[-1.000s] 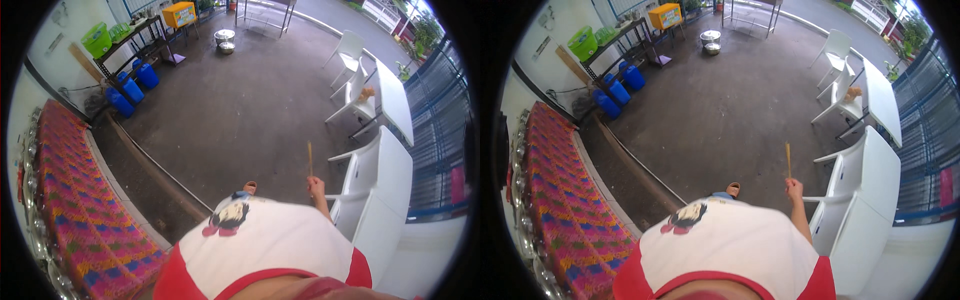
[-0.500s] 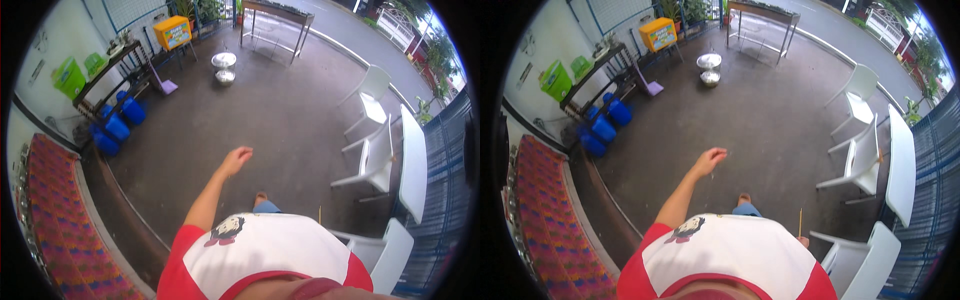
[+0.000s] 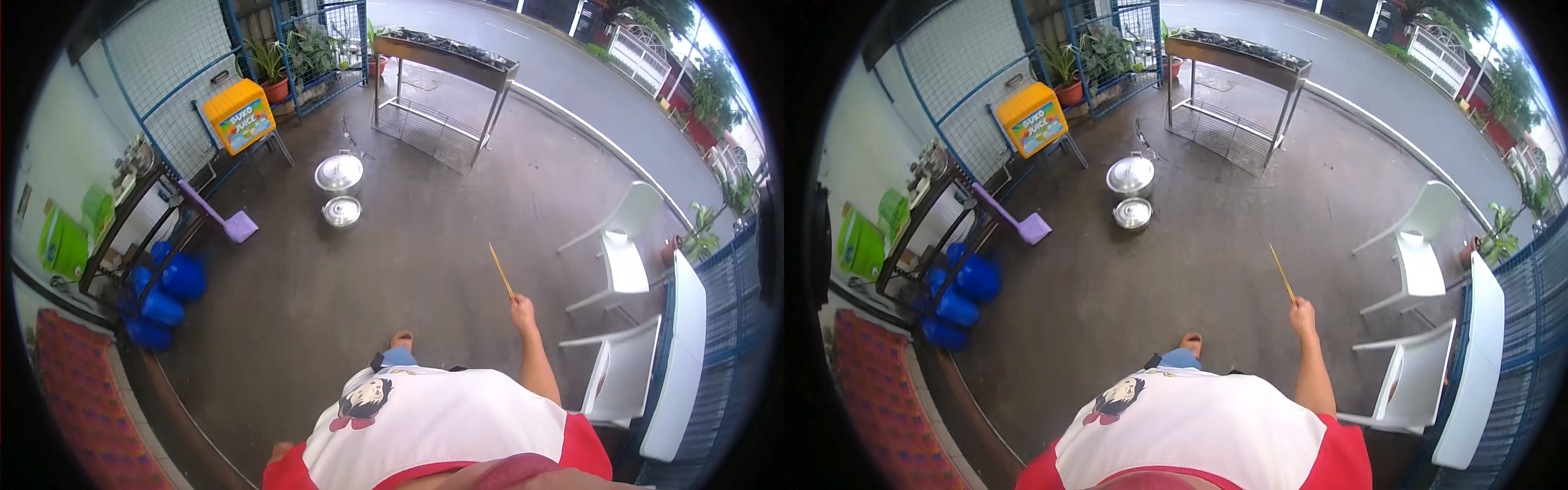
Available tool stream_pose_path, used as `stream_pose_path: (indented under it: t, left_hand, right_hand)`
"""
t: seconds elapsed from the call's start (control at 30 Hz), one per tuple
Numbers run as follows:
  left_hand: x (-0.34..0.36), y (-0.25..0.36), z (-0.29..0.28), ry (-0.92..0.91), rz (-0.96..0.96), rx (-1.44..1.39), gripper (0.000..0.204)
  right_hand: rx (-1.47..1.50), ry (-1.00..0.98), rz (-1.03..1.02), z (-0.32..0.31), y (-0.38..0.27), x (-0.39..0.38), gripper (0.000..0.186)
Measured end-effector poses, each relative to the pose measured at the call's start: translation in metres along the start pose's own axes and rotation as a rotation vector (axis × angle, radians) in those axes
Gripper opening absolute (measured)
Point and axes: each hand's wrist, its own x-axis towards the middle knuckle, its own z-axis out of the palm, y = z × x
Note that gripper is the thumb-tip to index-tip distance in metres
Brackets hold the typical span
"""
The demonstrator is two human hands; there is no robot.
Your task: The person places items in the sink, replaces a trash bag, and wipes down a kitchen counter.
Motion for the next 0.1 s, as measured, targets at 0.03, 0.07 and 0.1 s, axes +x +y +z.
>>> stream_pose_path:
  t: [0.03,0.07,0.1]
  left_hand:
    - [0.029,0.031,-0.026,0.07,0.089,0.012,0.038]
    - [0.055,0.061,-0.051,0.125,0.161,0.012,0.037]
    - [0.079,0.091,-0.072,0.152,0.202,0.034,0.036]
  right_hand:
    - [-0.004,-0.02,0.008,0.01,0.002,0.031,0.023]
    - [0.047,-0.127,0.12,0.015,0.005,0.055,0.024]
    - [0.097,-0.232,0.237,0.019,0.009,0.078,0.025]
